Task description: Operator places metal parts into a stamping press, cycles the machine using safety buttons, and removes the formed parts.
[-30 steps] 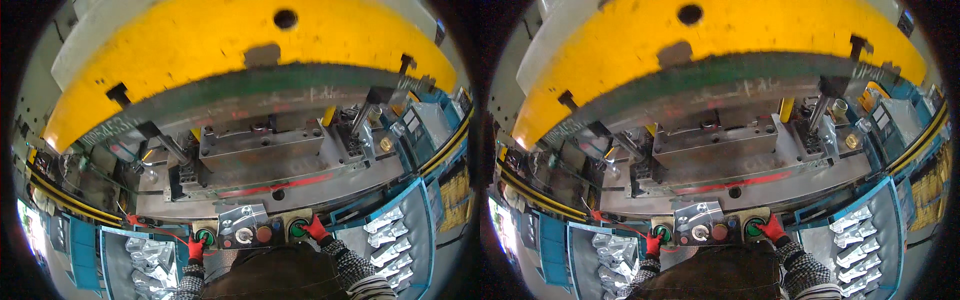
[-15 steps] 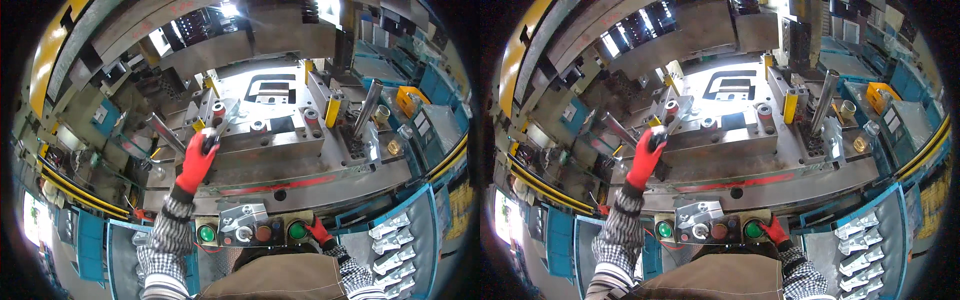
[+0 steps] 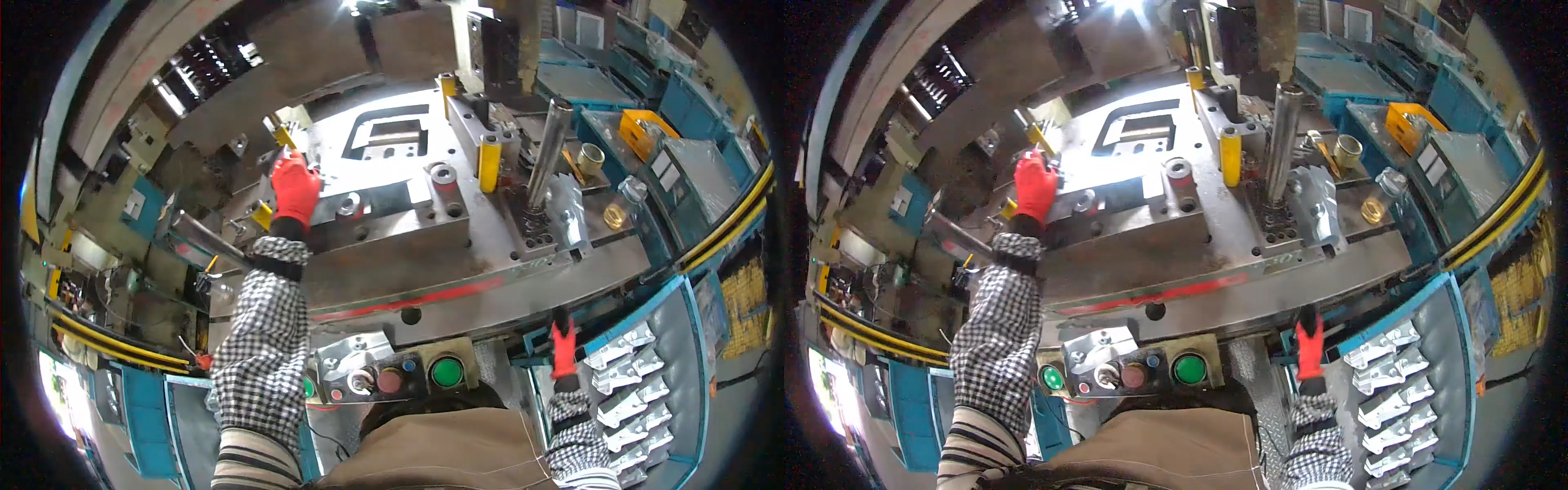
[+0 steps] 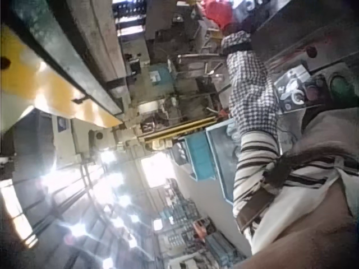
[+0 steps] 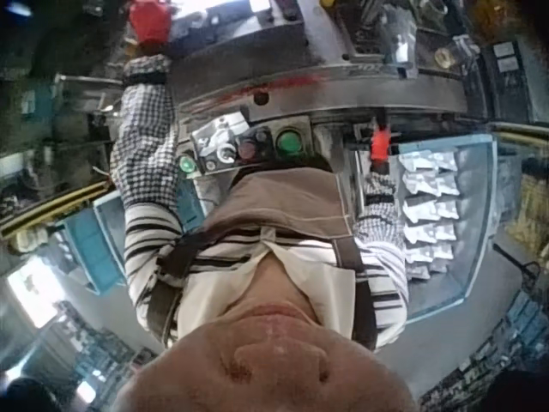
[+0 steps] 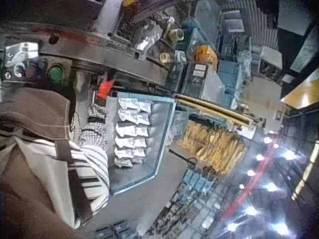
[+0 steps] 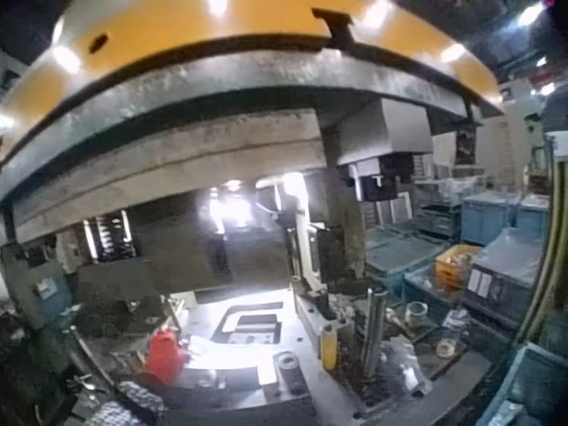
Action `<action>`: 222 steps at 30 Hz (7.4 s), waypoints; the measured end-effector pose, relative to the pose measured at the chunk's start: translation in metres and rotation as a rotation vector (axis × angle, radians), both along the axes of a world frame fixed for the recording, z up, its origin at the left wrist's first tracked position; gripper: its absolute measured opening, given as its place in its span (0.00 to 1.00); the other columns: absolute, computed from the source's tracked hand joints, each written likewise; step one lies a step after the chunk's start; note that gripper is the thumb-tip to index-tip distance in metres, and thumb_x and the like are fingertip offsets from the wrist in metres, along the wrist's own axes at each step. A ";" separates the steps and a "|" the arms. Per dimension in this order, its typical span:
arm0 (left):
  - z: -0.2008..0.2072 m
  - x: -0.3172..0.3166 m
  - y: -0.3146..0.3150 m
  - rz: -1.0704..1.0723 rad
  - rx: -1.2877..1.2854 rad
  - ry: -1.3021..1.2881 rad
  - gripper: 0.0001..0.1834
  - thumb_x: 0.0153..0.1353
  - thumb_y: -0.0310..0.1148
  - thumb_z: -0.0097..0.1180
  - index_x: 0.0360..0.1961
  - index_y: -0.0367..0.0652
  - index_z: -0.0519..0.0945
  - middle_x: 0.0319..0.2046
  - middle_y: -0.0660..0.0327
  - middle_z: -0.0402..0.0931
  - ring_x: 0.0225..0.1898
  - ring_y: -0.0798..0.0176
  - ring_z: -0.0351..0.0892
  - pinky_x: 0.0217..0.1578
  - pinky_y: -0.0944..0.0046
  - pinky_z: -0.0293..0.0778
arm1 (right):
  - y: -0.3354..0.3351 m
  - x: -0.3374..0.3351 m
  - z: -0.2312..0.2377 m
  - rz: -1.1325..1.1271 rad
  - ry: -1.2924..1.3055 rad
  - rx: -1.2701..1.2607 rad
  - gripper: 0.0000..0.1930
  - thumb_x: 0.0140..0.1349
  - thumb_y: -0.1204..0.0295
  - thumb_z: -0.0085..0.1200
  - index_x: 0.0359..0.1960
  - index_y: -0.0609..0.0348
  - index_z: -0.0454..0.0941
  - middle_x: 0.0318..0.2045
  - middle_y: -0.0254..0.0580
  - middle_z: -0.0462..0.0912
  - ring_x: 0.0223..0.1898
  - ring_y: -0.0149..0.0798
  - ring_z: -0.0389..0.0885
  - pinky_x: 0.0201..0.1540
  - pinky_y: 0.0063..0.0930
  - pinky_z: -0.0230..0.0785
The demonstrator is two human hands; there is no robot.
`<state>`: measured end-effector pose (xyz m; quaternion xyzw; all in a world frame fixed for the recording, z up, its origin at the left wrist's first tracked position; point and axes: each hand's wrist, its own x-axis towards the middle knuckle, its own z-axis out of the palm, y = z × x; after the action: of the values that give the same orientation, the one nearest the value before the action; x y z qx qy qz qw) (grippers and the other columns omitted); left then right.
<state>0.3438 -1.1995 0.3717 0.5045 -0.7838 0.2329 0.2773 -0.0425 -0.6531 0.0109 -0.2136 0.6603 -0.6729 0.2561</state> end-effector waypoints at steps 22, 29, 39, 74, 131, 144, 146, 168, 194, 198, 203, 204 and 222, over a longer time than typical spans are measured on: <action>-0.179 0.225 0.326 -0.124 0.656 0.918 0.25 0.56 0.16 0.54 0.57 0.38 0.77 0.51 0.49 0.78 0.51 0.50 0.81 0.51 0.56 0.76 | -0.227 -0.323 0.084 0.099 0.978 0.978 0.35 0.61 0.50 0.66 0.58 0.70 0.74 0.54 0.69 0.81 0.60 0.65 0.78 0.58 0.49 0.71; -0.255 0.220 0.303 -0.030 0.395 0.706 0.25 0.52 0.22 0.62 0.54 0.41 0.76 0.56 0.47 0.73 0.59 0.38 0.71 0.59 0.46 0.68 | -0.213 -0.286 0.152 0.194 0.734 0.481 0.24 0.61 0.64 0.66 0.54 0.68 0.79 0.45 0.50 0.86 0.44 0.43 0.83 0.48 0.38 0.74; -0.273 0.245 0.314 0.109 0.586 0.853 0.36 0.51 0.29 0.71 0.63 0.37 0.72 0.55 0.45 0.73 0.55 0.42 0.76 0.55 0.49 0.73 | 0.007 -0.216 0.175 0.134 0.489 0.089 0.28 0.72 0.57 0.49 0.66 0.63 0.72 0.60 0.50 0.76 0.59 0.46 0.76 0.64 0.41 0.65; -0.265 0.360 0.433 0.203 0.576 1.467 0.25 0.70 0.22 0.54 0.68 0.34 0.71 0.60 0.53 0.79 0.57 0.59 0.80 0.59 0.60 0.74 | -0.604 0.094 0.317 1.459 0.975 0.564 0.28 0.69 0.55 0.58 0.66 0.58 0.75 0.59 0.47 0.82 0.55 0.34 0.79 0.59 0.30 0.71; -0.368 0.407 0.339 0.019 1.036 1.539 0.49 0.49 0.20 0.75 0.72 0.38 0.62 0.57 0.54 0.77 0.54 0.57 0.80 0.52 0.61 0.80 | -0.077 0.206 -0.039 0.638 0.110 0.155 0.47 0.48 0.70 0.77 0.69 0.65 0.63 0.61 0.54 0.77 0.63 0.49 0.76 0.65 0.41 0.69; -0.181 0.357 0.206 -0.190 1.110 0.590 0.28 0.60 0.40 0.71 0.56 0.35 0.79 0.48 0.52 0.84 0.51 0.59 0.82 0.54 0.59 0.76 | -0.069 0.208 0.030 0.690 0.136 0.329 0.45 0.59 0.64 0.72 0.73 0.64 0.58 0.68 0.54 0.71 0.70 0.47 0.68 0.71 0.40 0.61; -0.083 0.268 0.178 -0.425 0.882 0.728 0.26 0.60 0.36 0.70 0.56 0.36 0.79 0.50 0.51 0.82 0.52 0.56 0.81 0.55 0.58 0.75 | -0.063 0.198 0.027 0.662 0.143 0.374 0.44 0.62 0.61 0.69 0.74 0.64 0.58 0.69 0.55 0.70 0.71 0.47 0.67 0.72 0.39 0.59; 0.016 0.024 0.011 -0.249 -0.099 0.301 0.22 0.57 0.35 0.64 0.51 0.38 0.76 0.48 0.44 0.77 0.49 0.39 0.80 0.48 0.46 0.77 | 0.003 -0.043 0.028 0.001 0.146 0.069 0.38 0.69 0.69 0.61 0.77 0.60 0.56 0.72 0.47 0.67 0.72 0.43 0.66 0.74 0.36 0.55; -0.215 0.198 0.326 -0.079 0.462 0.783 0.29 0.54 0.21 0.59 0.60 0.41 0.75 0.54 0.46 0.74 0.57 0.39 0.73 0.58 0.46 0.70 | -0.221 -0.287 0.125 0.027 1.078 1.088 0.35 0.62 0.53 0.66 0.65 0.63 0.72 0.58 0.65 0.80 0.61 0.60 0.78 0.61 0.50 0.70; -0.244 0.222 0.328 0.130 0.374 0.654 0.26 0.50 0.24 0.64 0.53 0.41 0.77 0.52 0.46 0.73 0.56 0.38 0.71 0.55 0.43 0.69 | -0.235 -0.244 0.150 0.085 1.039 0.853 0.35 0.59 0.58 0.68 0.65 0.63 0.73 0.59 0.61 0.81 0.60 0.57 0.80 0.61 0.47 0.70; -0.264 0.236 0.327 0.250 0.357 0.677 0.30 0.45 0.26 0.70 0.53 0.39 0.75 0.53 0.45 0.70 0.55 0.37 0.71 0.54 0.43 0.70 | -0.193 -0.276 0.142 0.068 0.871 0.587 0.33 0.58 0.64 0.70 0.64 0.64 0.75 0.56 0.53 0.83 0.53 0.49 0.82 0.57 0.40 0.72; -0.268 0.237 0.324 0.221 0.370 0.764 0.32 0.44 0.26 0.71 0.54 0.39 0.74 0.53 0.45 0.70 0.55 0.37 0.72 0.54 0.44 0.71 | -0.171 -0.291 0.152 0.045 0.820 0.521 0.32 0.57 0.66 0.70 0.63 0.64 0.76 0.55 0.52 0.83 0.50 0.47 0.83 0.56 0.38 0.73; -0.329 0.259 0.308 0.000 0.684 1.051 0.31 0.64 0.23 0.55 0.70 0.41 0.71 0.54 0.46 0.82 0.53 0.50 0.83 0.54 0.55 0.77 | -0.132 0.052 0.368 0.628 0.322 -0.008 0.36 0.58 0.75 0.62 0.70 0.67 0.67 0.66 0.47 0.75 0.66 0.42 0.73 0.69 0.37 0.65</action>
<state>0.6026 -0.8917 0.0429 0.6119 -0.5727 -0.3104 0.4485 0.0099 -0.7855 0.3791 -0.5106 0.5917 -0.5215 0.3424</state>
